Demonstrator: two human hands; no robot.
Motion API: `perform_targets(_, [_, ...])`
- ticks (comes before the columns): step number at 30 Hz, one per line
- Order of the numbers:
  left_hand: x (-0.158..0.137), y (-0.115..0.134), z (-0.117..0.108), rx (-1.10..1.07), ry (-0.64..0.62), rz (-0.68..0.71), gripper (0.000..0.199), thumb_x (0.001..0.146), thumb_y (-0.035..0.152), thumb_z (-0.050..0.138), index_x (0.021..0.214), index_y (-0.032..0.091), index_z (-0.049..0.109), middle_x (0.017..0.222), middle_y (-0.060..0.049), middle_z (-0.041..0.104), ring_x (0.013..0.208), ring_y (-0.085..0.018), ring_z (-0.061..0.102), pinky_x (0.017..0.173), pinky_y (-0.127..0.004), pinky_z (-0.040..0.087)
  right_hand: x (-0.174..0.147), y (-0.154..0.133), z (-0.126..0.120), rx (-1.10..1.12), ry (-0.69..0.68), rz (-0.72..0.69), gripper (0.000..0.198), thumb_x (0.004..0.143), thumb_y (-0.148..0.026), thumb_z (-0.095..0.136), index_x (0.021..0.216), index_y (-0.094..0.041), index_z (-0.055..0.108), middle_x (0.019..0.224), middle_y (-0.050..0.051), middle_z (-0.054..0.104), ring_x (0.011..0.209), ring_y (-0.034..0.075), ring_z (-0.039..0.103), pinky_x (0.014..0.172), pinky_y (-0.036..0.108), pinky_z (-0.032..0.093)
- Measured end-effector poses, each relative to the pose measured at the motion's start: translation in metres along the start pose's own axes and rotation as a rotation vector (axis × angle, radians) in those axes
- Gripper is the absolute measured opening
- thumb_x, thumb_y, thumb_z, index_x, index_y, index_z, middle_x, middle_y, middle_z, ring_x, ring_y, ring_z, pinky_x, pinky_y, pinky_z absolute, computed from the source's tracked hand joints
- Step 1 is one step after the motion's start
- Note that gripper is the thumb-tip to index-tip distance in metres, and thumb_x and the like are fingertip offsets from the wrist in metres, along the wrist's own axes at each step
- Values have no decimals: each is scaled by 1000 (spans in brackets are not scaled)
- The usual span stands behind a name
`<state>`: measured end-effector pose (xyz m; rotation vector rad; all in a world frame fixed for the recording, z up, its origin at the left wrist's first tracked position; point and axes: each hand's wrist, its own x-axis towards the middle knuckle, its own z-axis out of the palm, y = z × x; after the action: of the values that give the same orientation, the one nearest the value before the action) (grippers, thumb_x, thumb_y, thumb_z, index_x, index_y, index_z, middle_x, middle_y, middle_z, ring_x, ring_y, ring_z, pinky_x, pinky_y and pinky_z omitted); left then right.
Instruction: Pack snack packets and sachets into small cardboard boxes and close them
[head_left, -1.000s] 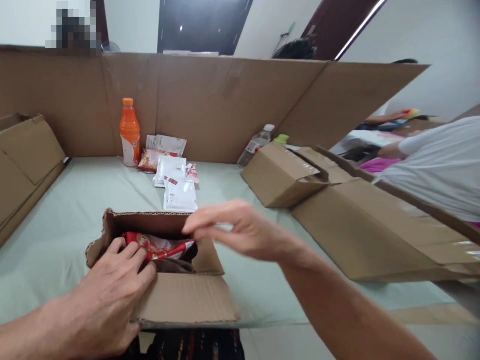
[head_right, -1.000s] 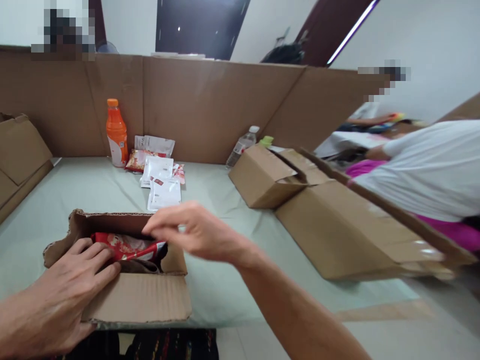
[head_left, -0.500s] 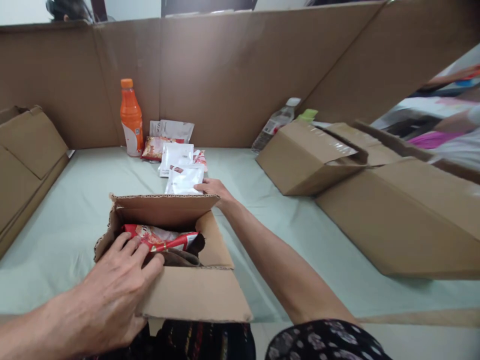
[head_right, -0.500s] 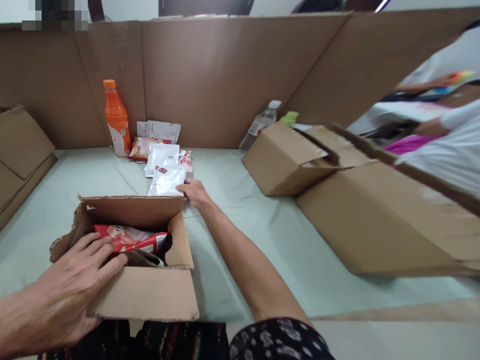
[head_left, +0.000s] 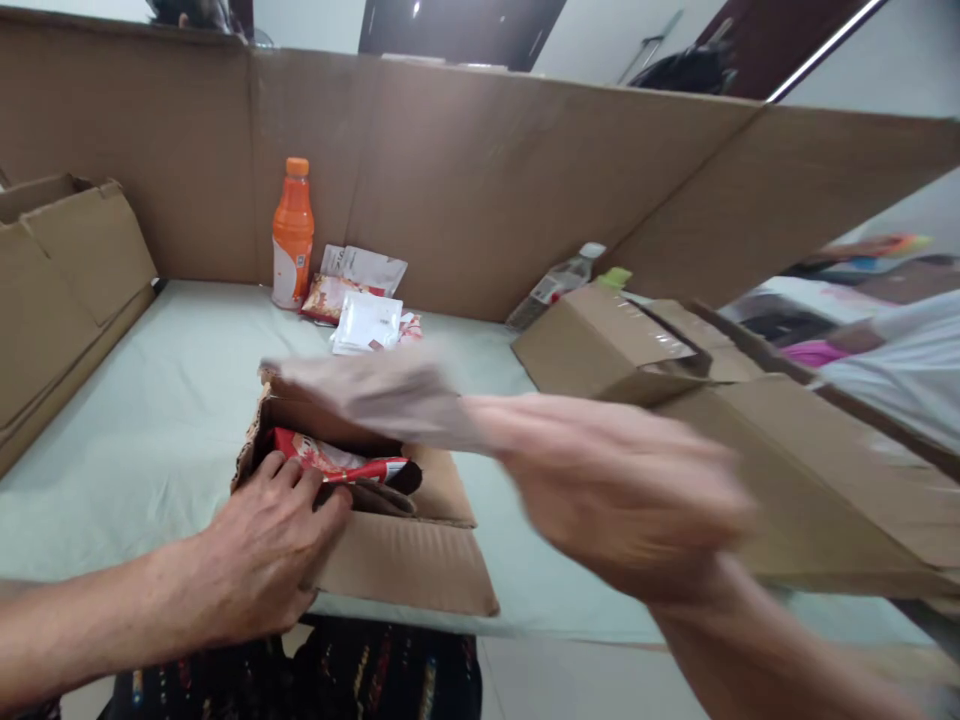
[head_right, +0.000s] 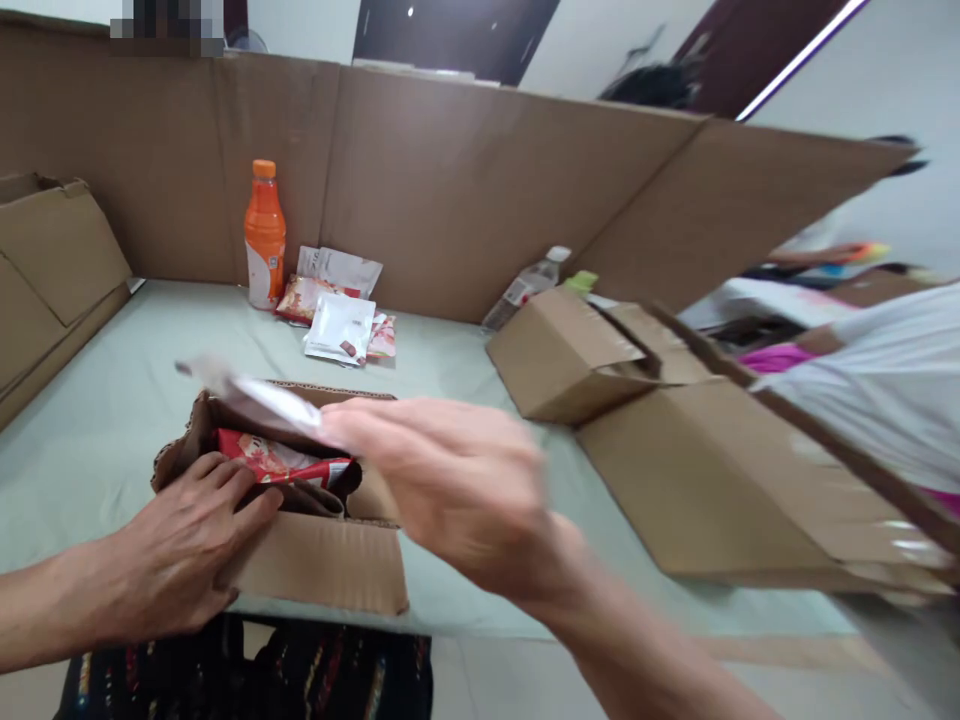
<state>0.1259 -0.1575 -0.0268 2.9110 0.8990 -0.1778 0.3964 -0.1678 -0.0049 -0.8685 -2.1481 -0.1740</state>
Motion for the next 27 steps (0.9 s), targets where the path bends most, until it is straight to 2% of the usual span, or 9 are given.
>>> perform_targets(3, [-1, 1, 2, 19, 10, 3, 59, 75, 28, 75, 129, 13, 57, 125, -21, 64, 115, -40, 62, 106, -57, 47, 13, 0, 42, -55, -144, -119, 35, 93, 2, 48, 106, -18, 72, 98, 5, 81, 81, 16, 75, 72, 25, 56])
perform_targets(4, [-2, 2, 2, 22, 5, 7, 56, 76, 27, 75, 127, 13, 57, 121, -20, 65, 111, -38, 63, 103, -56, 49, 16, 4, 53, -87, -244, -101, 35, 93, 3, 46, 103, -18, 73, 95, 5, 81, 77, 15, 74, 69, 24, 54])
perform_targets(6, [-3, 3, 2, 29, -1, 13, 51, 77, 25, 74, 124, 13, 57, 116, -18, 67, 106, -36, 65, 100, -53, 51, 22, 12, 70, -141, -467, 22, 35, 91, 1, 47, 103, -18, 74, 93, 5, 80, 77, 17, 73, 68, 24, 50])
perform_targets(10, [-3, 3, 1, 28, 2, 9, 50, 77, 23, 73, 123, 16, 55, 118, -17, 67, 108, -36, 66, 101, -54, 51, 42, 17, 78, -140, -821, 270, 50, 87, -2, 53, 129, -23, 70, 110, 7, 80, 94, 22, 74, 72, 26, 48])
perform_targets(14, [-2, 2, 1, 26, 12, 13, 54, 75, 21, 74, 125, 14, 55, 118, -17, 67, 106, -35, 67, 101, -55, 52, 63, 10, 76, -104, -1033, 270, 51, 89, -3, 53, 132, -24, 69, 116, 8, 79, 99, 26, 75, 71, 29, 46])
perform_targets(19, [-1, 2, -1, 46, -26, 21, 54, 75, 21, 74, 125, 13, 56, 117, -17, 66, 105, -35, 67, 100, -53, 53, 71, 3, 88, -133, -1126, 175, 35, 96, -7, 55, 122, -19, 74, 101, 10, 80, 93, 25, 75, 72, 30, 47])
perform_targets(23, [-3, 2, 0, 50, -19, 11, 52, 75, 22, 75, 122, 13, 57, 119, -17, 66, 106, -35, 66, 101, -54, 54, 71, -1, 93, -169, -1168, 116, 27, 97, -9, 57, 116, -14, 75, 101, 13, 80, 91, 25, 75, 71, 30, 47])
perform_targets(27, [-4, 3, 2, 52, 4, 12, 57, 74, 23, 75, 127, 13, 55, 123, -18, 65, 112, -36, 65, 105, -55, 52, 72, -2, 89, -109, -1011, 175, 24, 98, -16, 60, 118, -15, 72, 102, 12, 79, 86, 25, 74, 67, 30, 45])
